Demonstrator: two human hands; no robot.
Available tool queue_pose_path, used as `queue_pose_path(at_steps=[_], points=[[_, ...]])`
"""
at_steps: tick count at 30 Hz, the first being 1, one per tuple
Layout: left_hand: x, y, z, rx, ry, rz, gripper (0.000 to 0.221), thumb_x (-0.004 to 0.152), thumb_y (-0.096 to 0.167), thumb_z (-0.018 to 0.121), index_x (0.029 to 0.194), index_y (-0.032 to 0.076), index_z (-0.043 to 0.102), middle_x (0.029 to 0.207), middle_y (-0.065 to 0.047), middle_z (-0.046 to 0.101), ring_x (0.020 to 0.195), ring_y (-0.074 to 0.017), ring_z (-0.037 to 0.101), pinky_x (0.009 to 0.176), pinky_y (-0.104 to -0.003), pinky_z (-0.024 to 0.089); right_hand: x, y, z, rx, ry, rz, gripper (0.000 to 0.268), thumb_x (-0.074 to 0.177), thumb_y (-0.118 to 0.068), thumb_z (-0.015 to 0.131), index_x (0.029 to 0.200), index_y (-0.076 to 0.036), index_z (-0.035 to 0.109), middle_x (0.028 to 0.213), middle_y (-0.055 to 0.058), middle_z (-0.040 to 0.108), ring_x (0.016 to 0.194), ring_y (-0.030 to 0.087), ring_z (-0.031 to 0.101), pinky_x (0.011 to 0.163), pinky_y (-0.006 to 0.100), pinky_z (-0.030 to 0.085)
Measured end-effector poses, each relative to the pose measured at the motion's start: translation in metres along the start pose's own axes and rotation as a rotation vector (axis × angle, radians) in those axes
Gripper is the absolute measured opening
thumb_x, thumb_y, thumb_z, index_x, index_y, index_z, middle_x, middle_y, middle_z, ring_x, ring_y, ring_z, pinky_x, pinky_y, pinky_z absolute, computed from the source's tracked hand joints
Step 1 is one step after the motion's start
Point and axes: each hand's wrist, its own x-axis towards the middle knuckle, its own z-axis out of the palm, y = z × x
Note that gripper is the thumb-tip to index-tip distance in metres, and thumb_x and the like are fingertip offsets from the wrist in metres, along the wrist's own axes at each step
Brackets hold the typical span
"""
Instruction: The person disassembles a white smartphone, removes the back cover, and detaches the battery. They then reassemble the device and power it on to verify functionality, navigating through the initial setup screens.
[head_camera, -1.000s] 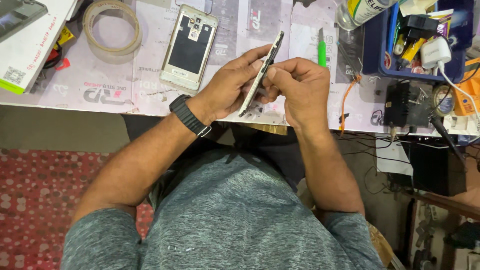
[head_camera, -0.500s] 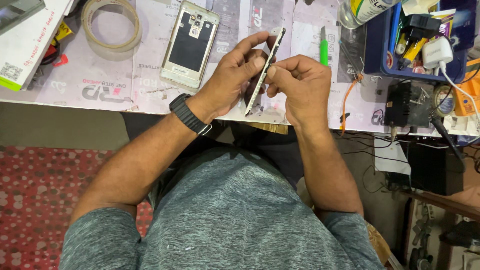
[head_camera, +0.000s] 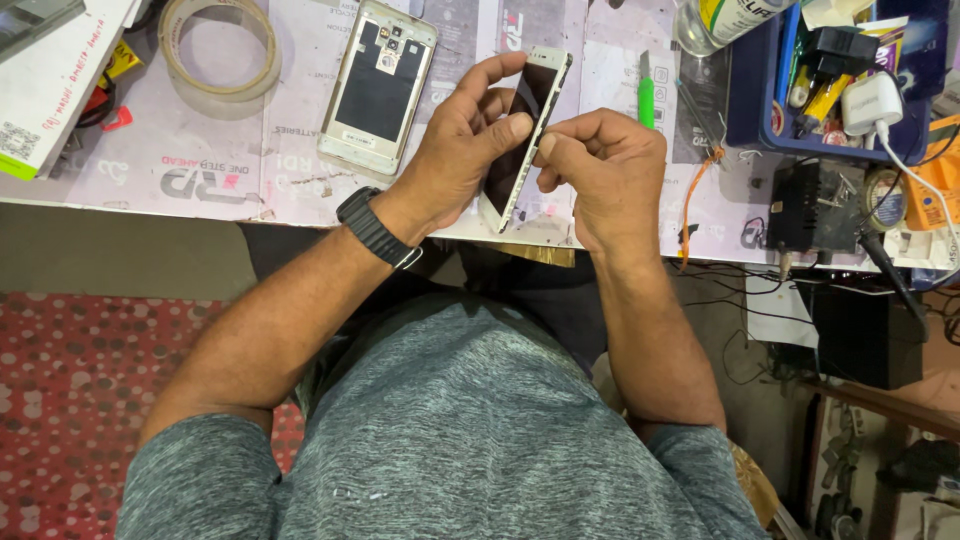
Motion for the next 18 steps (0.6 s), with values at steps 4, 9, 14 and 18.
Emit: queue_pose_path(at_steps=[4,9,14,18], points=[[-0.0002,0.0000,-0.0005,0.029,0.013,0.015,0.072,0.100,0.021,0.073,0.156,0.001,0.033,0.115,-0.009,0.065,0.108,-0.0142,0.065,0.101,-0.029,0.056,-0.0001,0.0003,-0.0009,-0.007,-0.001,-0.005,0.003,0.089,0.007,0.071,0.090,0.008,0.069,0.079,0.015,0.072,0.061,0.016,0.066,0.057,0.027,0.055],[-0.0004,-0.0002,-0.0003,0.051,0.019,0.015,0.073,0.100,0.020,0.075,0.157,0.001,0.033,0.116,-0.010,0.065,0.110,-0.0148,0.065,0.103,-0.030,0.056,0.0001,-0.0024,-0.0014,-0.026,-0.007,0.013,0.003,0.089,0.007,0.071,0.089,0.008,0.069,0.078,0.015,0.071,0.060,0.016,0.065,0.056,0.026,0.054],[0.0000,0.0007,-0.0003,0.070,0.019,0.016,0.076,0.098,0.021,0.075,0.155,0.001,0.029,0.125,-0.012,0.064,0.117,-0.0167,0.066,0.107,-0.032,0.058,0.0031,-0.0030,-0.0021,-0.025,-0.022,0.024,0.003,0.087,0.008,0.070,0.087,0.007,0.068,0.077,0.016,0.071,0.059,0.016,0.066,0.054,0.026,0.055],[0.0010,-0.0003,0.0003,0.063,0.042,0.030,0.077,0.097,0.022,0.076,0.154,-0.001,0.030,0.133,-0.013,0.061,0.122,-0.0173,0.065,0.108,-0.032,0.058,0.0059,0.0001,-0.0042,-0.029,-0.020,0.024,0.003,0.087,0.008,0.069,0.087,0.007,0.067,0.078,0.016,0.071,0.059,0.016,0.065,0.054,0.026,0.054]])
